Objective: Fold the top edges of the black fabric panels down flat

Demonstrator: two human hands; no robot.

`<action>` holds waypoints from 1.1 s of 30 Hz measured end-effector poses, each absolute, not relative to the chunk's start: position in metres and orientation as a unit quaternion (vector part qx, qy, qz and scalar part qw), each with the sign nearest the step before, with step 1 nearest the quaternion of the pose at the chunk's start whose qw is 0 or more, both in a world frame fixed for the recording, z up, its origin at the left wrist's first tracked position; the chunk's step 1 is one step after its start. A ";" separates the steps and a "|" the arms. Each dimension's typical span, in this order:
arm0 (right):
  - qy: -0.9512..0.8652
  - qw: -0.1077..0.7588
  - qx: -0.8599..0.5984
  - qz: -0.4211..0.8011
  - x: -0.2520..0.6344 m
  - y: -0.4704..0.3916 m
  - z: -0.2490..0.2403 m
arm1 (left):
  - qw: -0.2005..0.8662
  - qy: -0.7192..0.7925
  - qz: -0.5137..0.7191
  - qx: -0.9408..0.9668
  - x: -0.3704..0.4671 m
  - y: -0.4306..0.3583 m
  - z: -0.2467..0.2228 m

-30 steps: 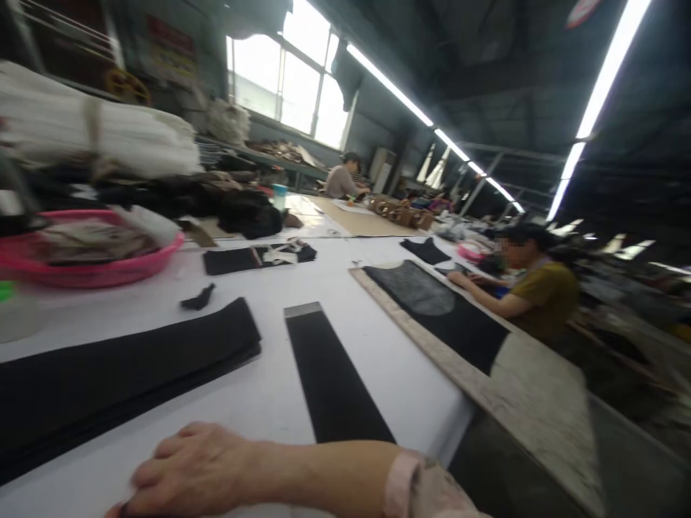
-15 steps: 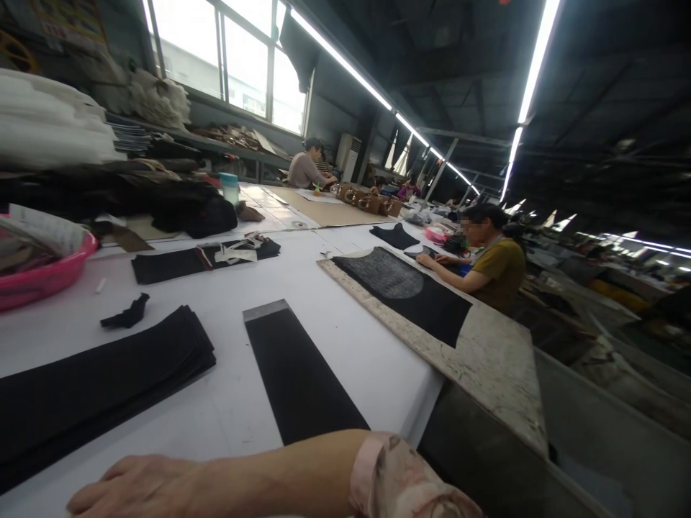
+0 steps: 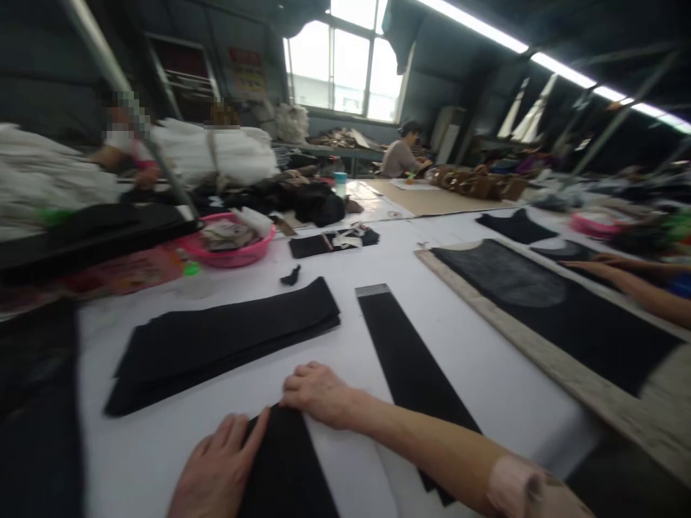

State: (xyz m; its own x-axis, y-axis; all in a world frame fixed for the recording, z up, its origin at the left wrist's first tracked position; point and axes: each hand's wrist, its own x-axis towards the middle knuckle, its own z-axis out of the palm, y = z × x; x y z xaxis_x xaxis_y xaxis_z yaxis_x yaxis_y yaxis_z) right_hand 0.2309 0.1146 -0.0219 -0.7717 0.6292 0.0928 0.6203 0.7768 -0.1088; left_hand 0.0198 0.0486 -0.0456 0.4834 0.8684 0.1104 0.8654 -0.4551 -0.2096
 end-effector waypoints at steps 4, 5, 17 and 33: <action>-0.922 0.123 -0.359 0.082 0.232 0.119 -0.026 | 0.172 -0.493 0.018 -0.853 0.018 0.048 -0.041; -0.917 0.130 -0.366 0.092 0.233 0.119 -0.025 | 0.173 -0.496 0.017 -0.851 0.020 0.048 -0.040; -0.923 0.115 -0.348 0.119 0.213 0.112 -0.018 | 0.134 -0.509 -0.021 -0.850 0.027 0.047 -0.036; -0.943 0.080 -0.311 0.085 0.209 0.110 -0.022 | 0.104 -0.466 -0.101 -0.873 -0.004 0.052 -0.035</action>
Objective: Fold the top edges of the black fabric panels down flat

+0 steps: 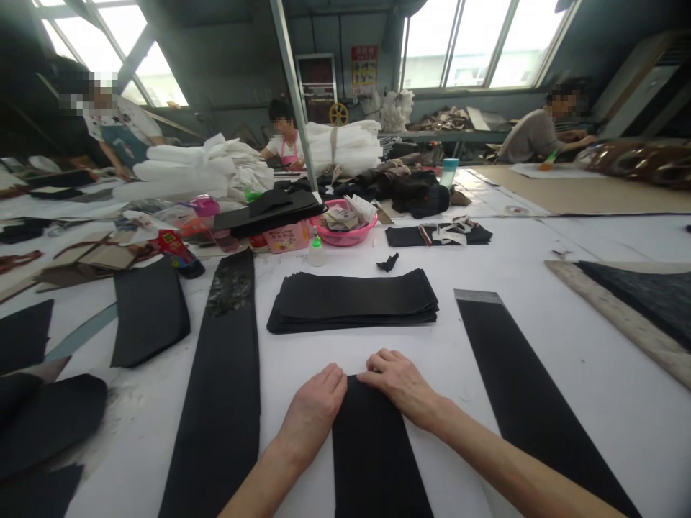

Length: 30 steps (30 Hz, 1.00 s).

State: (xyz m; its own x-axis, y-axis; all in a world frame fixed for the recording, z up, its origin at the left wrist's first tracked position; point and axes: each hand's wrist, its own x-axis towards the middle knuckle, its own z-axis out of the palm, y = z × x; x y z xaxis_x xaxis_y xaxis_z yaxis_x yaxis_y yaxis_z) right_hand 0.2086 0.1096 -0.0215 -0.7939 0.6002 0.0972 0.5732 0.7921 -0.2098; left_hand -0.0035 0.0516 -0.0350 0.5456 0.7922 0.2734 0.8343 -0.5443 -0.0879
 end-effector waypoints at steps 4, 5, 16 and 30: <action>-0.944 0.079 -0.309 0.081 0.209 0.110 -0.024 | 0.123 -0.448 -0.089 -0.881 -0.011 0.051 -0.034; -0.945 0.079 -0.309 0.079 0.209 0.110 -0.024 | 0.126 -0.443 -0.090 -0.883 -0.013 0.050 -0.034; -0.959 0.058 -0.276 0.014 0.201 0.111 -0.021 | 0.126 -0.423 -0.102 -0.892 -0.023 0.050 -0.039; -0.955 0.060 -0.289 0.024 0.201 0.111 -0.020 | 0.186 -0.404 -0.061 -0.894 -0.028 0.046 -0.039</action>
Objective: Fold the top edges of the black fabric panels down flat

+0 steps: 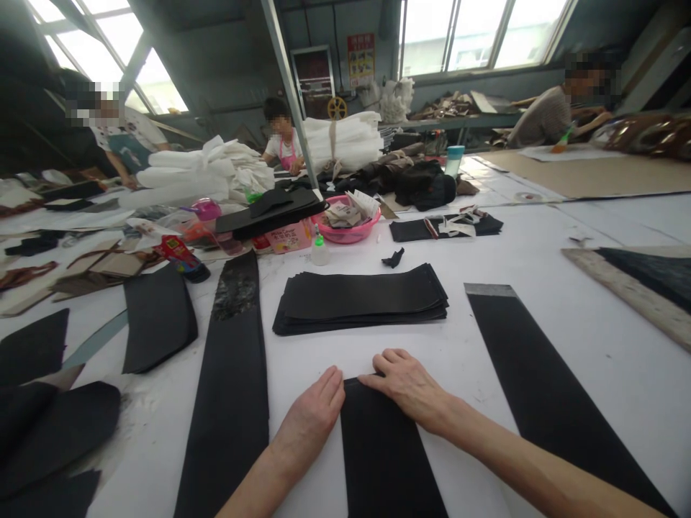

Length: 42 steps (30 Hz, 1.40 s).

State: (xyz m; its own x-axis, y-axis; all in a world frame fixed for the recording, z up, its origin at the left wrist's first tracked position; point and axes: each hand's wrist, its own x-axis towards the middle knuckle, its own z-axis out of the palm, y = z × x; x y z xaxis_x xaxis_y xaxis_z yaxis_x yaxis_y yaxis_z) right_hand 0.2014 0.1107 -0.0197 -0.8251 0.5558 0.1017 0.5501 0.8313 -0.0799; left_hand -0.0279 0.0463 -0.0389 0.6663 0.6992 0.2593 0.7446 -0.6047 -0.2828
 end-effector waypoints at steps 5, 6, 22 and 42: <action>-0.952 0.064 -0.297 0.042 0.210 0.112 -0.022 | 0.185 -0.415 -0.079 -0.887 -0.027 0.045 -0.043; -0.951 0.064 -0.300 0.045 0.212 0.112 -0.023 | 0.185 -0.417 -0.086 -0.886 -0.028 0.044 -0.045; -0.884 0.040 -0.430 0.182 0.206 0.123 -0.002 | -0.159 -0.587 -0.260 -0.750 -0.023 0.039 -0.048; -0.500 0.378 -0.585 0.515 0.255 0.067 -0.033 | -0.262 -0.599 -0.247 -0.715 0.059 0.024 -0.026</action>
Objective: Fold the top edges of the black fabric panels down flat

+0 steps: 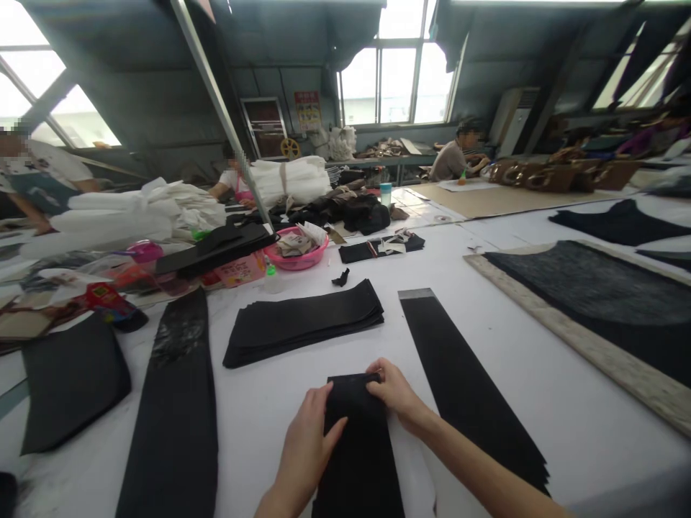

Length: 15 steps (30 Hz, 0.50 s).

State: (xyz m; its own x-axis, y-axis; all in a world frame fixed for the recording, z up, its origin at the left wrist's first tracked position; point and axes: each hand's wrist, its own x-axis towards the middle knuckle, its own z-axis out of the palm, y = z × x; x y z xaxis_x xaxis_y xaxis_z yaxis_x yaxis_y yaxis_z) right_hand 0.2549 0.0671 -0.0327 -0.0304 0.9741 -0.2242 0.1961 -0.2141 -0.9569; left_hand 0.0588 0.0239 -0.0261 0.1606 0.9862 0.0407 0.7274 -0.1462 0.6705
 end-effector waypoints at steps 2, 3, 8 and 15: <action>-0.452 0.413 -0.602 0.512 0.257 0.061 -0.038 | 0.188 0.549 0.225 0.782 0.070 0.014 -0.027; -0.434 0.428 -0.610 0.507 0.259 0.058 -0.040 | 0.148 0.516 0.217 0.815 0.077 0.007 -0.032; -0.406 0.461 -0.637 0.466 0.268 0.045 -0.046 | -0.086 0.421 0.199 0.881 0.107 -0.041 -0.084; -0.551 0.333 -0.692 0.327 0.290 0.022 -0.027 | -0.128 0.289 0.126 0.940 0.091 -0.042 -0.091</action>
